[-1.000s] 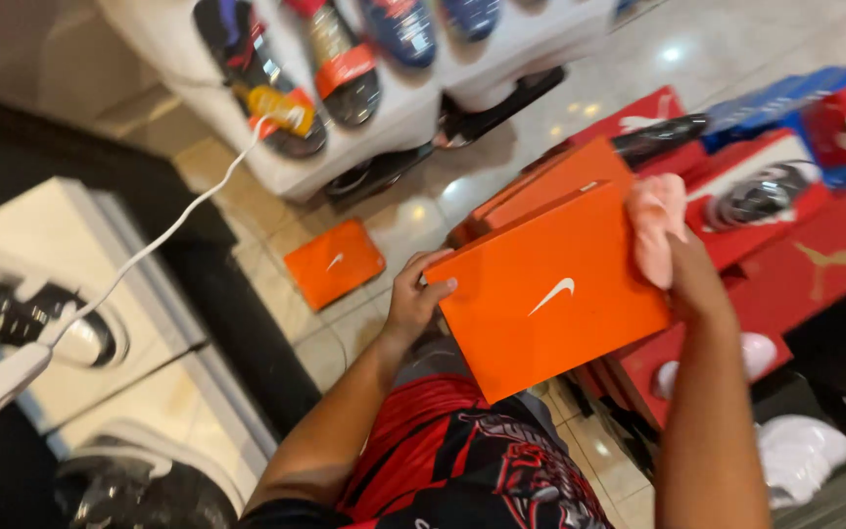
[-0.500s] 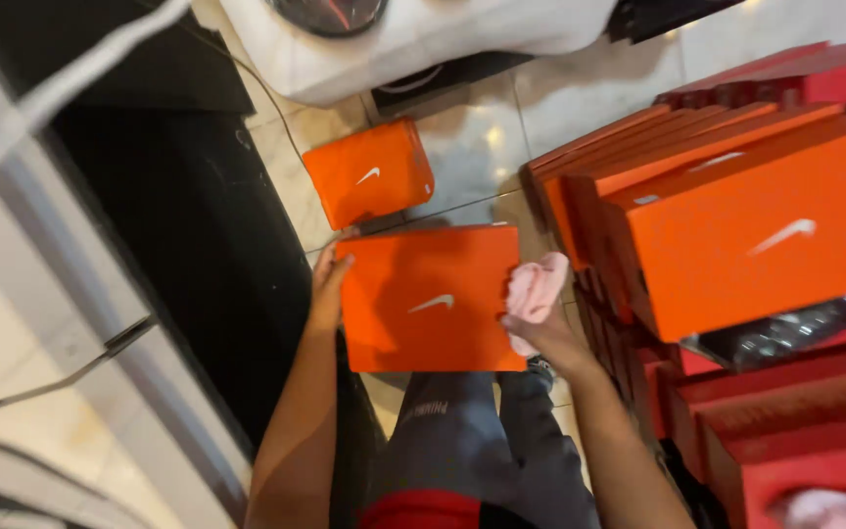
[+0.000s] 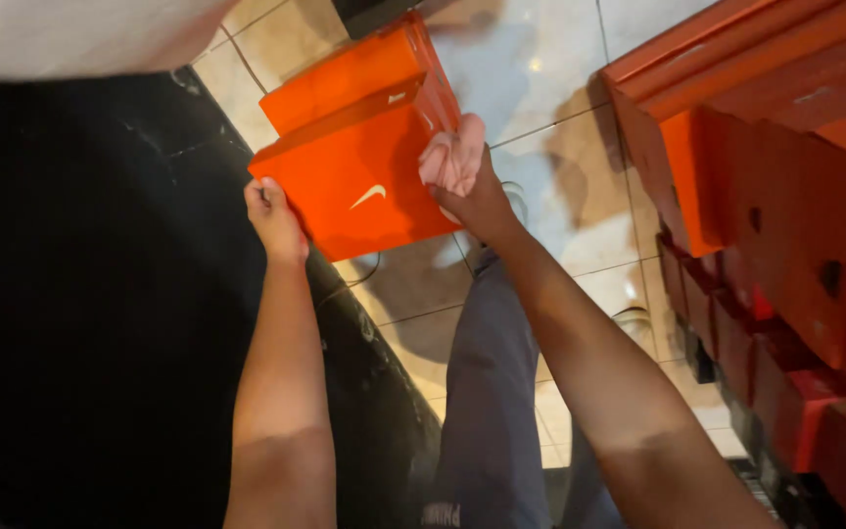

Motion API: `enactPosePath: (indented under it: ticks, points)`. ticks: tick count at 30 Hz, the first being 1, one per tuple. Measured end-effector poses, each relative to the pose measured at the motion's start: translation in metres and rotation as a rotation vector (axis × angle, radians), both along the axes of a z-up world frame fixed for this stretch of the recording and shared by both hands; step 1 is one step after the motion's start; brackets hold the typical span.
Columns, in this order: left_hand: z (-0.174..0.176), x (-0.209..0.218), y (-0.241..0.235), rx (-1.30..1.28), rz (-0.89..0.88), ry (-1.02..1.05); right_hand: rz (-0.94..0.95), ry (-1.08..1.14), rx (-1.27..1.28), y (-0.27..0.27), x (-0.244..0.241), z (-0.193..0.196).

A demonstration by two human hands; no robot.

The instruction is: Wiping the exterior of shoe boxes with a cloth and organizing them in a storage area.

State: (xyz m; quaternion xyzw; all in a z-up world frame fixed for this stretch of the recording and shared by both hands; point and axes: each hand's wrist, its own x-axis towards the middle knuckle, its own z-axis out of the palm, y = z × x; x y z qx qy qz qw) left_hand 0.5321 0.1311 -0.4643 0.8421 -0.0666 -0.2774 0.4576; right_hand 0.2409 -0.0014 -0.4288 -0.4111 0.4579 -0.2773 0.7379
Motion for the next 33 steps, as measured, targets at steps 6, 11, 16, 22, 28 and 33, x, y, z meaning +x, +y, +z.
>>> enactPosePath:
  ticks: [6,11,16,22,28,33]
  points:
    - [-0.026,0.021,-0.016,-0.101,0.04,0.022,0.012,0.254,-0.021,-0.004,0.014,-0.048]
    - [-0.016,0.041,-0.019,-0.032,-0.125,0.021,0.026,0.467,-0.019,-0.016,0.051,-0.032]
    - [-0.021,0.059,-0.012,0.059,-0.183,-0.007,0.015,0.451,0.002,-0.024,0.064,-0.005]
    - [-0.015,0.07,-0.008,-0.033,-0.032,0.316,-0.212,0.21,-0.08,0.006,0.062,-0.04]
    - [0.007,0.066,-0.025,0.128,0.122,0.645,-0.159,-0.145,-0.314,-0.055,0.028,-0.028]
    - [0.006,0.077,-0.008,0.082,0.067,0.697,-0.213,-0.758,0.005,-0.075,0.027,-0.054]
